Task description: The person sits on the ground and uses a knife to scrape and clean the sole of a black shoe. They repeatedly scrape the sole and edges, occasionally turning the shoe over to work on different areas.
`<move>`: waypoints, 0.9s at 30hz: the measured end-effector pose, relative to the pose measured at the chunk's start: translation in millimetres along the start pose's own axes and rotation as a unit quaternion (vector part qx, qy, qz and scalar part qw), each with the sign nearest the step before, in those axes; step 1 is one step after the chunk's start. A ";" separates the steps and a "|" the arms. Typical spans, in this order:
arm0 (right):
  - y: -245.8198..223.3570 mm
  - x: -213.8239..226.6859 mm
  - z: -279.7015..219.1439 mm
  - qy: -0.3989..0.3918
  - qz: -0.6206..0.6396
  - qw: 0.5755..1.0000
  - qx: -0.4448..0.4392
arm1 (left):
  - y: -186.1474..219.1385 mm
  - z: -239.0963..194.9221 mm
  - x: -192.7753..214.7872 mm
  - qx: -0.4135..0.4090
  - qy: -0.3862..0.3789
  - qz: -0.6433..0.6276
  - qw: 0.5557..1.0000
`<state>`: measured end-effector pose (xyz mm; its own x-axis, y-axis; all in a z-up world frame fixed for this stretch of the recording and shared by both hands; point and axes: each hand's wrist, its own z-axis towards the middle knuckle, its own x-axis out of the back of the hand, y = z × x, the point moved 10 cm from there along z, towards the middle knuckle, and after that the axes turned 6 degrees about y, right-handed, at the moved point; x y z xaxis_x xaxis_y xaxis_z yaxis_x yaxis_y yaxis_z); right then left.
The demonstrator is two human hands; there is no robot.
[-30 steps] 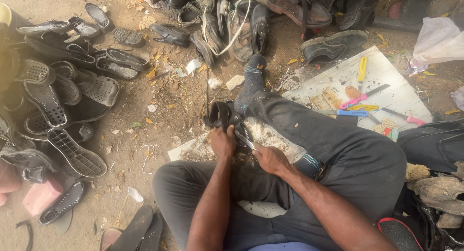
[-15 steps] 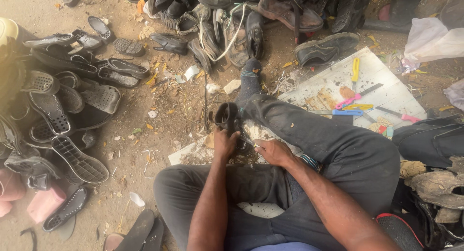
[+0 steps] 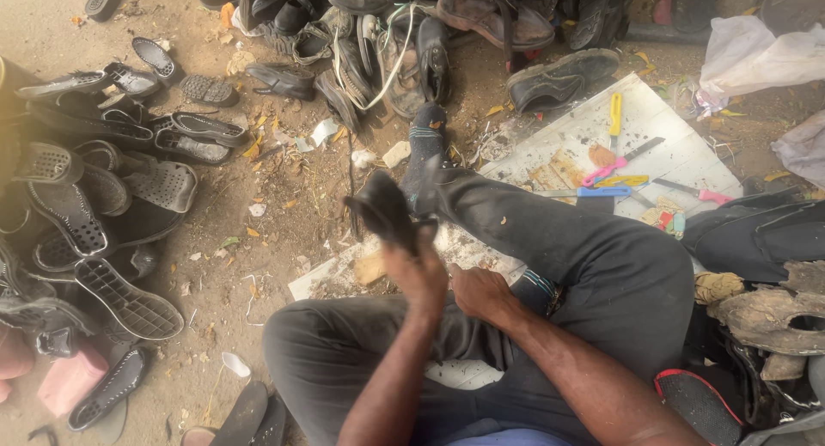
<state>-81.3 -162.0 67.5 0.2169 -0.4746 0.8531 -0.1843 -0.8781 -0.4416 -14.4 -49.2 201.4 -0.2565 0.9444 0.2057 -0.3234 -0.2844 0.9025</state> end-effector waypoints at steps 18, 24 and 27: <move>36.4 0.8 30.7 0.069 0.129 0.989 -0.030 | -166.5 2.3 1.5 0.226 -0.087 0.386 0.890; 23.4 24.2 13.5 0.071 0.159 0.984 -0.044 | -225.7 6.5 -4.6 0.306 -0.168 0.348 0.870; 26.7 30.6 16.5 0.064 0.156 0.984 -0.056 | -215.7 38.2 22.1 0.358 -0.114 0.216 0.901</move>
<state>-63.8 -201.0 77.2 0.0126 -0.7028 0.7113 -0.3284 -0.6748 -0.6609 84.5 39.3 25.8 0.0028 0.8031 0.5959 0.4526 -0.5324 0.7154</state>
